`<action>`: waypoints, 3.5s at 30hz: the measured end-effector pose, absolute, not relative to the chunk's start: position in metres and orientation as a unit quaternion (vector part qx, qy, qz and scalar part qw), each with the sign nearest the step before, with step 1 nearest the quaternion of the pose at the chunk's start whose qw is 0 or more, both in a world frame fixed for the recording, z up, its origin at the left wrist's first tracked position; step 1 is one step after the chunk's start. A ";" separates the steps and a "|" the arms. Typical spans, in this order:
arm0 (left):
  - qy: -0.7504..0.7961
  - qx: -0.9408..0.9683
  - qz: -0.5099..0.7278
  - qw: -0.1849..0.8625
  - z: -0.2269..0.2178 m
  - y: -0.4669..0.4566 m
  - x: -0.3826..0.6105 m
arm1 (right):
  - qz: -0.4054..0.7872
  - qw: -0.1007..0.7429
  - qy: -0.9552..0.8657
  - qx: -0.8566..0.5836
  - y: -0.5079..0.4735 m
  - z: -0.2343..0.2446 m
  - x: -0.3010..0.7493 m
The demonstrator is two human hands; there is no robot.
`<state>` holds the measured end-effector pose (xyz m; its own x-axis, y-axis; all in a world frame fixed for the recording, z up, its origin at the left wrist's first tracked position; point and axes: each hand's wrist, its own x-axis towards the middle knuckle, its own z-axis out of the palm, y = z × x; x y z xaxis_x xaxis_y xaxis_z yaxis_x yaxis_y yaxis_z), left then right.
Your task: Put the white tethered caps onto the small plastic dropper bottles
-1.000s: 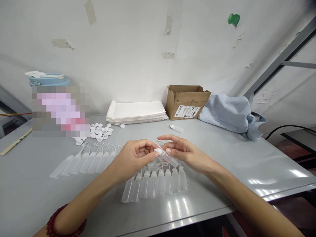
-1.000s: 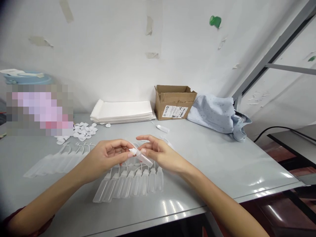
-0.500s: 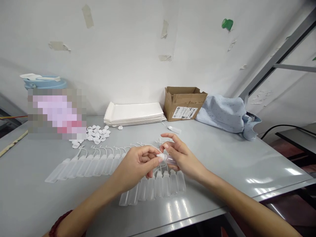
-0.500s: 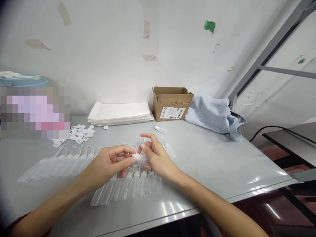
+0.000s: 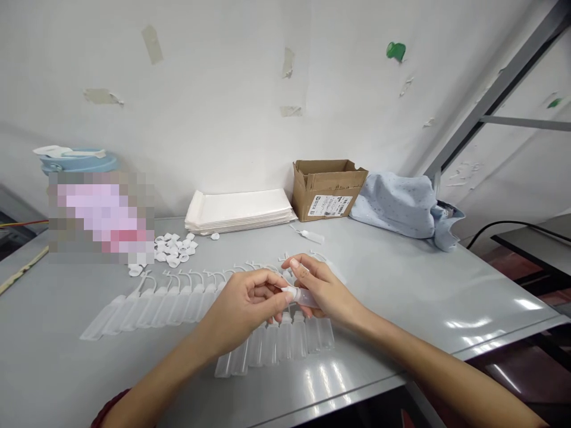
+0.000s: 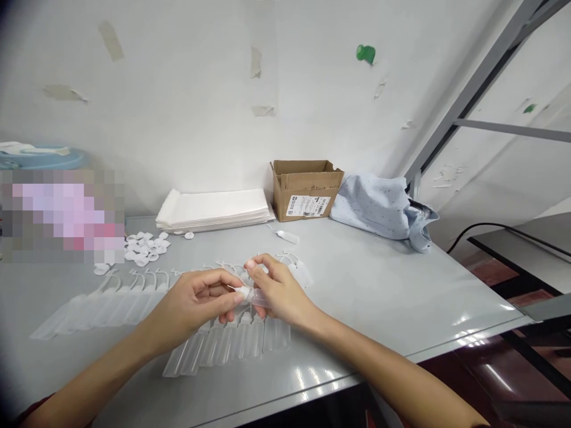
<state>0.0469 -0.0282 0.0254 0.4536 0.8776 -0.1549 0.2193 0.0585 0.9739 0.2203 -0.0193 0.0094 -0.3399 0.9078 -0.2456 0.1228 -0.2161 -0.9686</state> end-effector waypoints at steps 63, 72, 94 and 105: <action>0.472 0.668 0.310 0.484 0.030 -0.022 0.028 | 0.601 0.305 -0.637 -0.373 -0.022 0.013 0.228; 0.383 0.720 0.355 0.457 0.027 -0.020 0.030 | 0.618 0.271 -0.640 -0.368 -0.023 0.019 0.227; 0.435 0.675 0.294 0.519 0.027 -0.021 0.029 | 0.477 0.240 -0.750 -0.390 -0.026 0.022 0.230; 0.425 0.757 0.285 0.406 0.032 -0.020 0.027 | 0.506 0.242 -0.725 -0.401 -0.026 0.027 0.230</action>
